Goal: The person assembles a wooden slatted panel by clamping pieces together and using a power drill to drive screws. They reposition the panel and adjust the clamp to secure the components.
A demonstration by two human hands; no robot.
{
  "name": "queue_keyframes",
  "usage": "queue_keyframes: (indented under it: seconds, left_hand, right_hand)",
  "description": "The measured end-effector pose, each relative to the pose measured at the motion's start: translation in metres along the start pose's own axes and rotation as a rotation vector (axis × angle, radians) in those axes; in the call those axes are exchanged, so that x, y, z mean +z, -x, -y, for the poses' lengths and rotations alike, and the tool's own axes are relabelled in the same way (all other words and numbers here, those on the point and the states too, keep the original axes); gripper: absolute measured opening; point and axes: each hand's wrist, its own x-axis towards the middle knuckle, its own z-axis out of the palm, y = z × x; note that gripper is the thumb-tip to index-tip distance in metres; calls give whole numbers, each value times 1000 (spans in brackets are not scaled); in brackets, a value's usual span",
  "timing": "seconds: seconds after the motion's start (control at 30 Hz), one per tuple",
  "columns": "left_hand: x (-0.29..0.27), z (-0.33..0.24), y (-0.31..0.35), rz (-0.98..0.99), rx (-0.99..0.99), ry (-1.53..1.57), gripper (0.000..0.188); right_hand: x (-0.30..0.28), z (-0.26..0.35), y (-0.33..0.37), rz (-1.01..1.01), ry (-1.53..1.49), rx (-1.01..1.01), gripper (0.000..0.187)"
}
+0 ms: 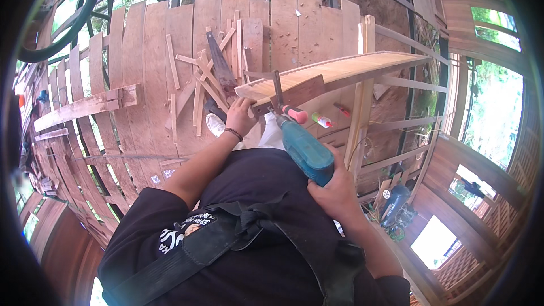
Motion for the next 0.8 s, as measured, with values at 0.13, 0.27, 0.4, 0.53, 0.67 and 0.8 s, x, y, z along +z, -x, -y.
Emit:
queue_keyframes:
  seconds: [0.13,0.27,0.4,0.53,0.67,0.8]
  left_hand:
    - [-3,-5,-4,-57,11,-8,25]
    - [-8,-8,-9,-87,27,-9,21]
    - [-7,-5,-8,-71,16,0,31]
    - [-4,-2,-6,-68,30,-2,37]
    - [-1,1,-6,-80,26,9,37]
    - [-2,1,-9,-74,32,6,39]
  right_hand:
    - [-5,14,-7,24,45,3,76]
    - [-6,19,-13,31,102,-28,79]
    - [-9,29,-18,63,101,-7,79]
    - [-7,32,-19,60,138,-6,79]
    - [-6,31,-20,53,120,-11,79]
    - [-6,32,-18,49,90,61,80]
